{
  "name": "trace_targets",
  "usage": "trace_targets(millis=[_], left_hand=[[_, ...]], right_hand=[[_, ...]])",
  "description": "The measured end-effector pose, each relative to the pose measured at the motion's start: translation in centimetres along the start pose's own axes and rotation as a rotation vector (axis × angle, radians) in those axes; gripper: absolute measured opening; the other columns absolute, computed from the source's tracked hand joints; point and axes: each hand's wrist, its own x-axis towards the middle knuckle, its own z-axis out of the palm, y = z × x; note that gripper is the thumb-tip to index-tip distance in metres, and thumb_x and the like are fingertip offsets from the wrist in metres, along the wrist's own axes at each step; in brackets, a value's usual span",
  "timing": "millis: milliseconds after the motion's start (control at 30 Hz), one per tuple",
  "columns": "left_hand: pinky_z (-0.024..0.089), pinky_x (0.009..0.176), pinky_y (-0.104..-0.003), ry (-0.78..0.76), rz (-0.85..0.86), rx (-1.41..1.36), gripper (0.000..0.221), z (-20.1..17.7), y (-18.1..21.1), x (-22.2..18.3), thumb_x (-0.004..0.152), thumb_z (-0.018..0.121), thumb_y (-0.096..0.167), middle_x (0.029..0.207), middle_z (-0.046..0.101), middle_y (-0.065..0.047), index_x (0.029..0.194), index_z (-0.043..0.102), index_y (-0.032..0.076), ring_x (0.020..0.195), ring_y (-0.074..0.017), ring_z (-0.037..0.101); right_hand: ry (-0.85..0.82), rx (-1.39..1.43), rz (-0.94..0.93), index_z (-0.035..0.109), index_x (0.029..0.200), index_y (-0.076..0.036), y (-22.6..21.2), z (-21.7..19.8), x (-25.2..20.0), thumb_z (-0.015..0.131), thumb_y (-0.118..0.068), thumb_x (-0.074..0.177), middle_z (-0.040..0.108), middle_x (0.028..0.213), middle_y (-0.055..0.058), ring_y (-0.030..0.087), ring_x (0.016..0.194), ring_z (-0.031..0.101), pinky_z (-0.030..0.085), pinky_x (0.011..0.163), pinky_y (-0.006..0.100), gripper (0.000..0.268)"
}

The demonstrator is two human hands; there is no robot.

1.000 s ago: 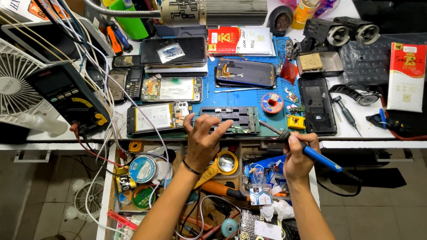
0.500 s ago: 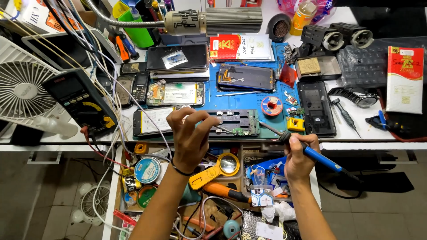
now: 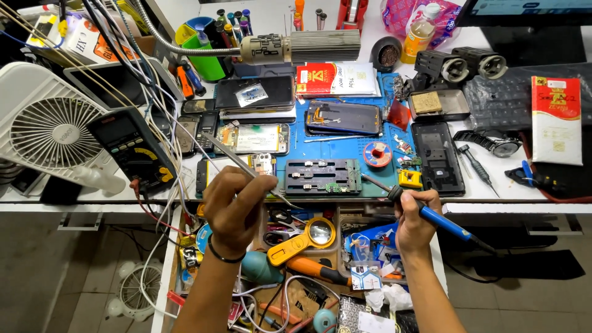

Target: Soldering components on a mobile phone motherboard at a repair station

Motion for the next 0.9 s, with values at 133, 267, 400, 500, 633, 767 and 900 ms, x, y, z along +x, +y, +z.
trace_targets(millis=[133,267,400,500,633,767,900], left_hand=[[0.057,0.061,-0.038,-0.055,-0.139,-0.144,0.019,0.4,1.2,0.0,0.096,0.061,0.004,0.081,0.071,-0.012,0.105,0.078,0.002,0.066,-0.0289,0.069],[0.061,0.077,-0.041,-0.122,-0.199,-0.209,0.016,3.4,1.8,-3.1,0.099,0.061,0.004,0.103,0.078,-0.015,0.109,0.073,0.003,0.095,-0.0341,0.076],[0.053,0.099,-0.047,-0.231,-0.198,-0.164,0.014,6.5,1.7,-6.0,0.097,0.066,0.011,0.113,0.077,-0.011,0.11,0.071,0.01,0.112,-0.0332,0.072],[0.047,0.105,-0.051,-0.315,-0.088,-0.007,0.012,7.9,1.3,-6.3,0.097,0.067,0.012,0.114,0.075,-0.01,0.109,0.068,0.012,0.119,-0.035,0.067],[0.046,0.107,-0.051,-0.319,-0.041,0.083,0.01,9.7,0.6,-7.8,0.097,0.067,0.015,0.111,0.075,-0.006,0.107,0.069,0.017,0.12,-0.0323,0.067],[0.049,0.106,-0.047,-0.355,-0.077,0.128,0.011,11.0,0.0,-9.8,0.097,0.068,0.017,0.114,0.076,-0.006,0.108,0.069,0.017,0.119,-0.0306,0.069],[0.05,0.105,-0.046,-0.365,-0.091,0.143,0.012,11.2,-0.4,-10.0,0.098,0.066,0.017,0.116,0.075,-0.007,0.11,0.069,0.016,0.119,-0.0308,0.068]], right_hand=[[-0.001,-0.009,0.009,0.054,0.094,-0.004,-0.1,0.0,-0.1,0.067,-0.005,0.097,0.062,0.072,0.015,0.01,0.047,0.044,0.04,0.051,0.023,0.014],[0.007,-0.011,0.01,0.054,0.094,-0.004,-0.2,0.0,-0.2,0.067,-0.005,0.097,0.062,0.071,0.015,0.01,0.046,0.044,0.041,0.05,0.024,0.014],[-0.005,-0.023,0.006,0.053,0.095,-0.004,-0.5,0.1,-0.1,0.067,-0.006,0.097,0.06,0.07,0.013,0.01,0.047,0.043,0.041,0.051,0.024,0.014],[-0.011,-0.017,-0.005,0.053,0.095,-0.004,-0.6,0.2,-0.1,0.067,-0.006,0.098,0.059,0.07,0.013,0.01,0.046,0.044,0.041,0.05,0.024,0.014],[-0.019,-0.042,-0.005,0.053,0.095,-0.004,-1.1,0.4,-0.1,0.066,-0.005,0.098,0.057,0.067,0.013,0.01,0.046,0.043,0.041,0.049,0.024,0.013],[-0.039,-0.031,-0.002,0.053,0.096,-0.004,-0.6,-0.1,-0.2,0.066,-0.007,0.098,0.061,0.072,0.015,0.009,0.047,0.042,0.04,0.05,0.023,0.013],[-0.044,-0.035,0.0,0.052,0.096,-0.004,-0.8,0.0,-0.2,0.065,-0.007,0.098,0.061,0.072,0.015,0.009,0.046,0.042,0.04,0.05,0.023,0.013]])
